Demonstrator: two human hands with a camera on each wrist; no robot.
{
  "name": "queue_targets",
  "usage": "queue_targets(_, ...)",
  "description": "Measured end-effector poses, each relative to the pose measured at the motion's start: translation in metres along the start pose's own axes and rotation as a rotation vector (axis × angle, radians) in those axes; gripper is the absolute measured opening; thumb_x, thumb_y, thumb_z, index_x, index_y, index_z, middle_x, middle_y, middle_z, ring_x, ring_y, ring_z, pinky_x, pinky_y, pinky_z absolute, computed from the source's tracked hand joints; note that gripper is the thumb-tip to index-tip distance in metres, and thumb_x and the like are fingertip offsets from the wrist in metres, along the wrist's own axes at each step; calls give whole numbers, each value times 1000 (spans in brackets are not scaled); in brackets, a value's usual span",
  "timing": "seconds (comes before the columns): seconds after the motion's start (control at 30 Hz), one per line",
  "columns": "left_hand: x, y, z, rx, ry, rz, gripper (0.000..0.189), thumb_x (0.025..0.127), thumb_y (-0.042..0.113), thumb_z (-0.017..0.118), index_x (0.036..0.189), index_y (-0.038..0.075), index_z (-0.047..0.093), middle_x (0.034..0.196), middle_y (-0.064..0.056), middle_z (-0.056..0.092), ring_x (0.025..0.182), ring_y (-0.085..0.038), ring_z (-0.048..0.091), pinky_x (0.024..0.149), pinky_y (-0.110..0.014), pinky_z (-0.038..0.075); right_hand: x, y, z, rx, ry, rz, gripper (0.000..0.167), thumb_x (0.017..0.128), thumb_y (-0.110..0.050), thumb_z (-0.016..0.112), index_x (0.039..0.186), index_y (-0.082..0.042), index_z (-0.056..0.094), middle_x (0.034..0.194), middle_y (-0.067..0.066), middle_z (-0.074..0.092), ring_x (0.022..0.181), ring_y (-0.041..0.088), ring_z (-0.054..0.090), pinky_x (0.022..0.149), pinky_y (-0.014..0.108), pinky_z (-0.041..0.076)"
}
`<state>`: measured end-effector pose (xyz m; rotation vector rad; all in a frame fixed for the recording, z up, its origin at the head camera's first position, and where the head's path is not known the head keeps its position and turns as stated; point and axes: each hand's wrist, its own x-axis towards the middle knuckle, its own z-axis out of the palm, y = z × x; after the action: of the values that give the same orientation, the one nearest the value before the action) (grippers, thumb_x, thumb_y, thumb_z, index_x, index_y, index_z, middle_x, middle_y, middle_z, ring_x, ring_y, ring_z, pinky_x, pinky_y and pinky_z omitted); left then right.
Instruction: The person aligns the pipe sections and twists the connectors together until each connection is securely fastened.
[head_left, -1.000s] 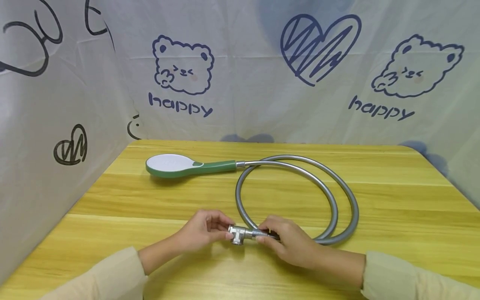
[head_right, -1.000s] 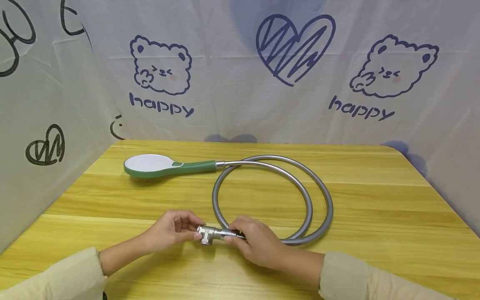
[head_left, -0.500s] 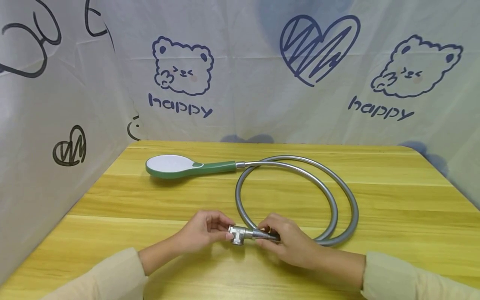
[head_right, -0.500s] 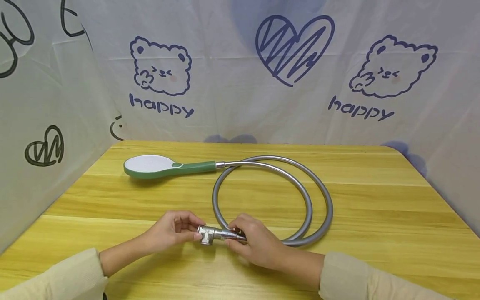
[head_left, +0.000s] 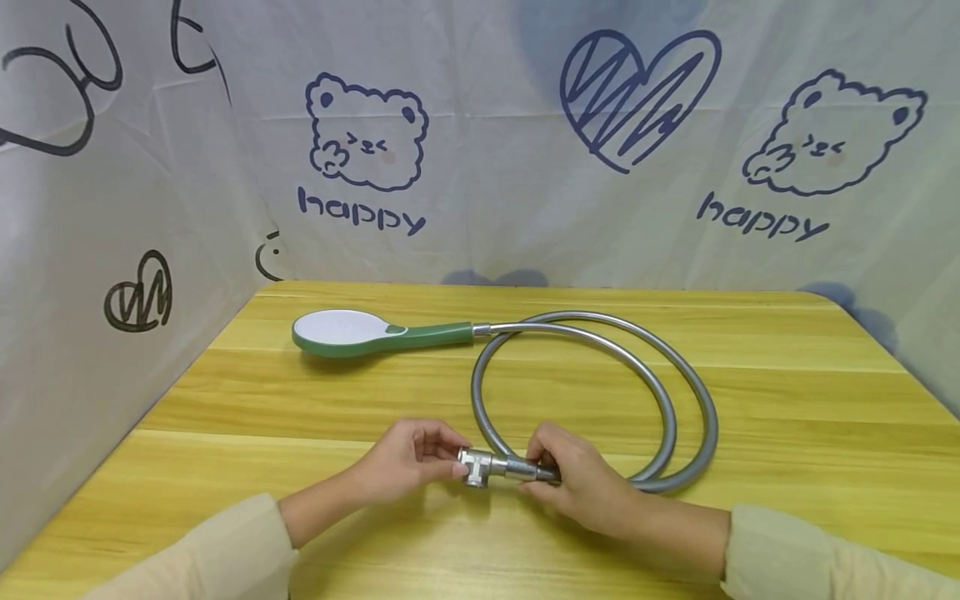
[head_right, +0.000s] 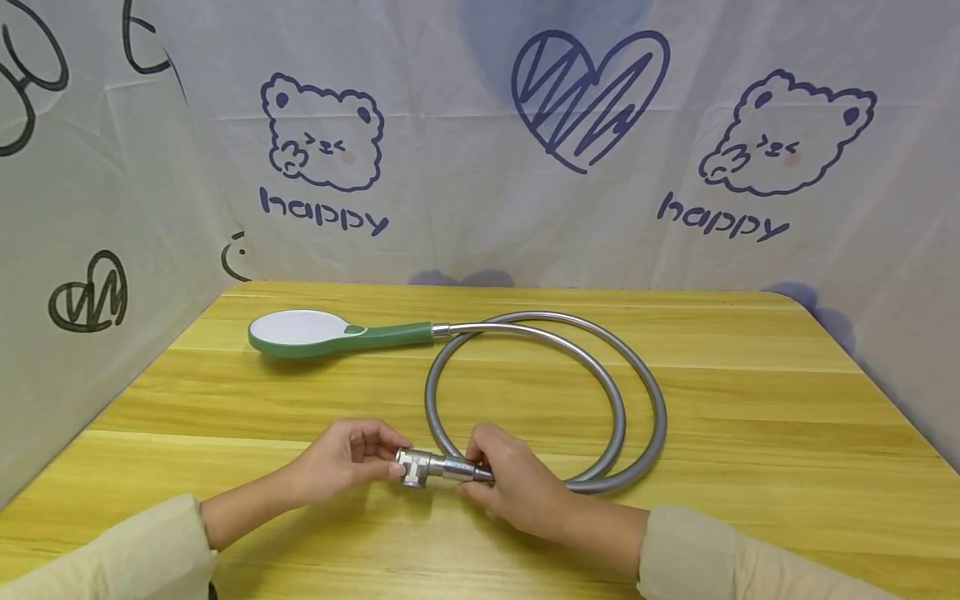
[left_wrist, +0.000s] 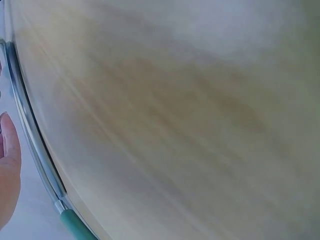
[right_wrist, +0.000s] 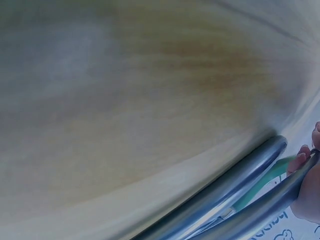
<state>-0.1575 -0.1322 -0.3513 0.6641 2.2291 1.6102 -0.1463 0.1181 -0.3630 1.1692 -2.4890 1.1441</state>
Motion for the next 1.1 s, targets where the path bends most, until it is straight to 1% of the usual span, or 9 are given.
queue_targets(0.23,0,1,0,6,-3,4,26,81,2,67,102,-12,61,96,-23,65,81,-15,62,74,-19,55,0,0,0,-1,10,-37,28,72,-4,77,81,-9,51,75,-3,53,64,-2,40,49,12,42)
queue_targets(0.47,0,1,1,7,-6,11,25,82,2,67,101,-12,61,96,-23,65,80,-13,62,73,-20,56,-1,0,-1,19,5,-49,26,73,-5,76,81,-8,52,74,-2,53,65,-3,41,48,12,42)
queue_targets(0.87,1,2,2,15,-6,12,24,82,2,68,100,-12,61,97,-23,65,80,-13,62,73,-20,56,-1,2,-3,70,-8,-60,17,79,-13,72,81,-9,55,71,-3,53,63,-3,40,47,12,41)
queue_targets(1.1,1,3,2,11,-9,14,24,81,2,68,100,-12,61,96,-23,65,80,-13,62,73,-20,56,-2,3,-3,70,-31,-61,14,83,-15,69,83,-8,57,72,-3,53,63,-3,41,48,12,42)
